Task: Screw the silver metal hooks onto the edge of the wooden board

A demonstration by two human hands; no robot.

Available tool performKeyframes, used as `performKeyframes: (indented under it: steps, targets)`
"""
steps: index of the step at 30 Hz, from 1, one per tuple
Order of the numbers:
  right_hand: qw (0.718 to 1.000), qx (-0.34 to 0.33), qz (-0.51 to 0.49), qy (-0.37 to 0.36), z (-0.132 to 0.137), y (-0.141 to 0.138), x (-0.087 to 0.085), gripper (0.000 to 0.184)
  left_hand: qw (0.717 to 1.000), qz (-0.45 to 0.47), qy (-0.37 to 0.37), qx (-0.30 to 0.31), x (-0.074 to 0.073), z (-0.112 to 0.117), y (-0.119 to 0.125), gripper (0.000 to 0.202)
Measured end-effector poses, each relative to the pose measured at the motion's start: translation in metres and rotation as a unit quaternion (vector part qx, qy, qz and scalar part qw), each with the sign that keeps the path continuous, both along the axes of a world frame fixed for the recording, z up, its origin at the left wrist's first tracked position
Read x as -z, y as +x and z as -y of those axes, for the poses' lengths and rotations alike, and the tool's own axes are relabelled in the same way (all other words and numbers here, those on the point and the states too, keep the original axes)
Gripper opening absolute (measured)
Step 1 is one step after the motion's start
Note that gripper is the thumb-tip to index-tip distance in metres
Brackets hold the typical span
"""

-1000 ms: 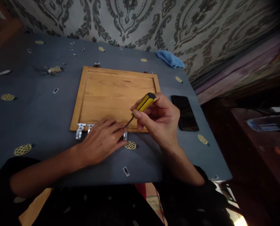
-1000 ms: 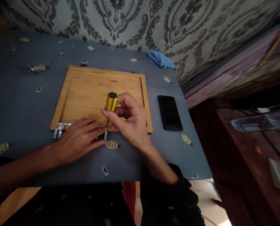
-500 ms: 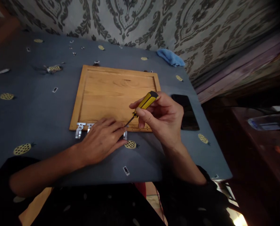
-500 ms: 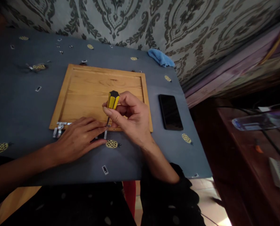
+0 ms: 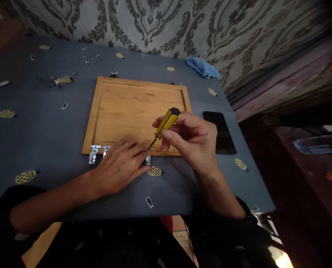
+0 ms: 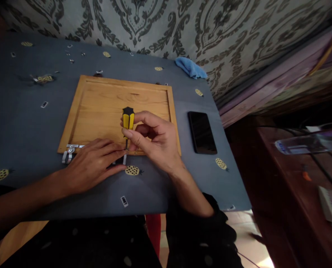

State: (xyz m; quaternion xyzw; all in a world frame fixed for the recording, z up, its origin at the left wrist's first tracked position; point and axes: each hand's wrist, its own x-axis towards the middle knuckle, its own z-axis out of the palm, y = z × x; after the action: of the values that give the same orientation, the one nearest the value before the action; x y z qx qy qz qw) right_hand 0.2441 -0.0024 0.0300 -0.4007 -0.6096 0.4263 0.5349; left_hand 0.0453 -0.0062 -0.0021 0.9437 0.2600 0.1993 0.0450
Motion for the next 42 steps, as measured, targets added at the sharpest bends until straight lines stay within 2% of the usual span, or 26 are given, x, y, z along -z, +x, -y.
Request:
performKeyframes:
  steps: [5, 14, 20, 23, 26, 31, 42]
  targets:
    - [1.000, 0.013, -0.018, -0.001, -0.001, -0.003, 0.000, 0.030, 1.000, -0.004, 0.000, -0.002, -0.001, 0.000, 0.000, 0.029]
    - [1.000, -0.012, 0.018, 0.006, 0.000, 0.001, -0.003, 0.018, 1.000, -0.006, 0.003, -0.001, 0.000, 0.000, 0.000, 0.029]
    - [0.995, 0.080, 0.014, 0.052, 0.003, -0.010, 0.007, 0.028, 1.000, -0.005, 0.007, -0.004, 0.000, 0.000, 0.001, 0.028]
    - [0.986, 0.144, -0.001, 0.086, 0.004, -0.013, 0.005, 0.027, 1.000, -0.007, 0.002, -0.003, 0.000, 0.000, 0.000, 0.028]
    - [0.979, 0.175, 0.004, 0.105, 0.004, -0.012, 0.001, 0.025, 1.000, -0.003, -0.002, 0.000, 0.001, 0.000, 0.000, 0.028]
    - [0.981, 0.170, 0.051, 0.084, 0.004, -0.010, 0.000, 0.030, 1.000, -0.008, -0.013, 0.006, 0.001, 0.000, -0.001, 0.029]
    - [0.987, 0.139, 0.062, 0.049, 0.002, -0.010, 0.005, 0.036, 1.000, -0.015, -0.010, -0.002, -0.002, 0.001, -0.001, 0.028]
